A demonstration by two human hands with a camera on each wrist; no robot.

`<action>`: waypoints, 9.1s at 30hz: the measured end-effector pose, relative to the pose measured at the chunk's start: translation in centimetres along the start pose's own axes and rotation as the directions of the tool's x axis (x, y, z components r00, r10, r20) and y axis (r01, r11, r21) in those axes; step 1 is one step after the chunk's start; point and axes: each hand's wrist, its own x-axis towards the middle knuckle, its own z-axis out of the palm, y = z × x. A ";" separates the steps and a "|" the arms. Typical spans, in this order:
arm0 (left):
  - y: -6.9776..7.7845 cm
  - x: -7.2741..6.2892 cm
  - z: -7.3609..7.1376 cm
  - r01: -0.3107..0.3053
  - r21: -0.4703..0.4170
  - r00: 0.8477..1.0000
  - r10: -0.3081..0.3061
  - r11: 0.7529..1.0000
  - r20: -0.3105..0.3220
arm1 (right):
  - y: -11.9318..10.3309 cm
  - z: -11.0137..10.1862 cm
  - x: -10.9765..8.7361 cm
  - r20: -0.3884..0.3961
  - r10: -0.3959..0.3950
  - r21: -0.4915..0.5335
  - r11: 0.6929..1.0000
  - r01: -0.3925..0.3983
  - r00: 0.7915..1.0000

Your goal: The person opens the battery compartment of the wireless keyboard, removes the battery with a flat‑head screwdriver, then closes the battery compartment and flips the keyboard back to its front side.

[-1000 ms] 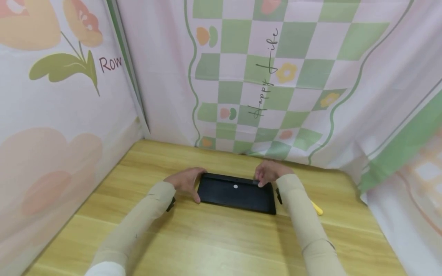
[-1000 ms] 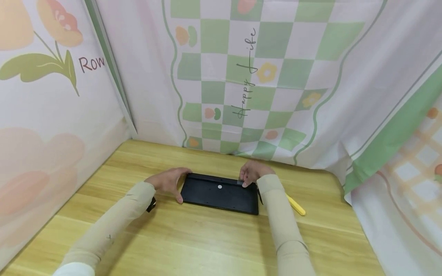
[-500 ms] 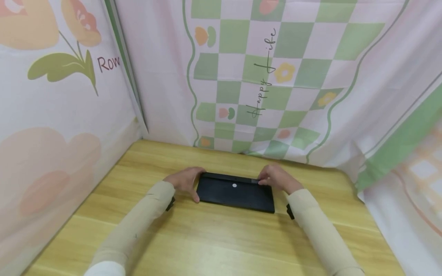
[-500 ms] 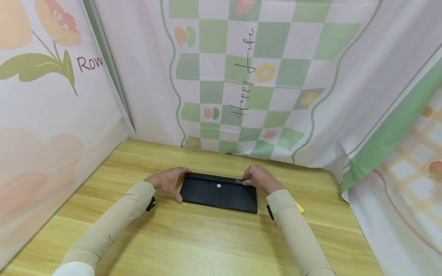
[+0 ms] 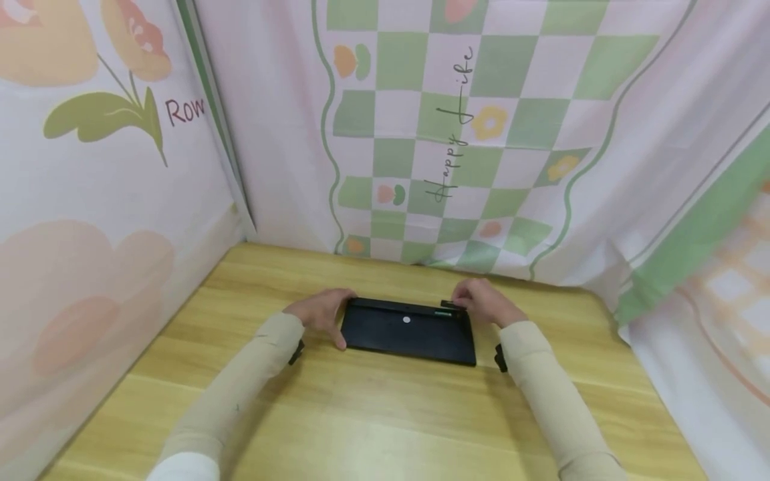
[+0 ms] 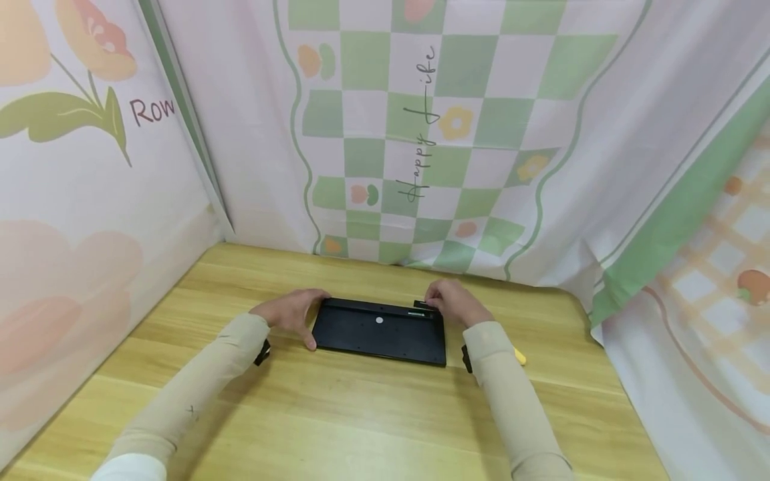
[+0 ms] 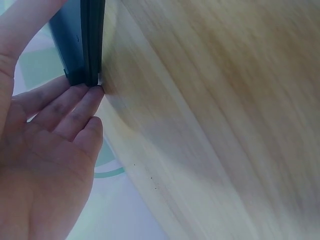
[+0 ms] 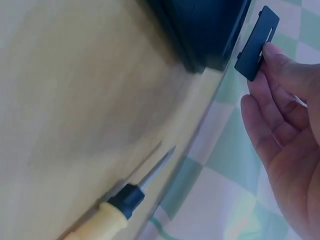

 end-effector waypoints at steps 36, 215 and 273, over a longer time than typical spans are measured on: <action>-0.2 -0.9 -0.5 0.013 -0.027 1.000 -0.013 1.000 -0.008 | 2.5 -4.3 -2.1 -0.024 -0.035 -0.162 0.986 0.031 0.999; 0.4 -0.3 -0.4 -0.014 -0.032 1.000 0.015 0.999 0.021 | 7.9 -3.0 -11.4 -0.251 0.231 0.053 0.973 -0.225 0.940; 0.1 -0.1 -0.3 -0.002 -0.017 1.000 0.003 1.000 0.024 | -0.8 -0.3 -2.7 0.020 -0.073 -0.088 0.993 0.074 0.997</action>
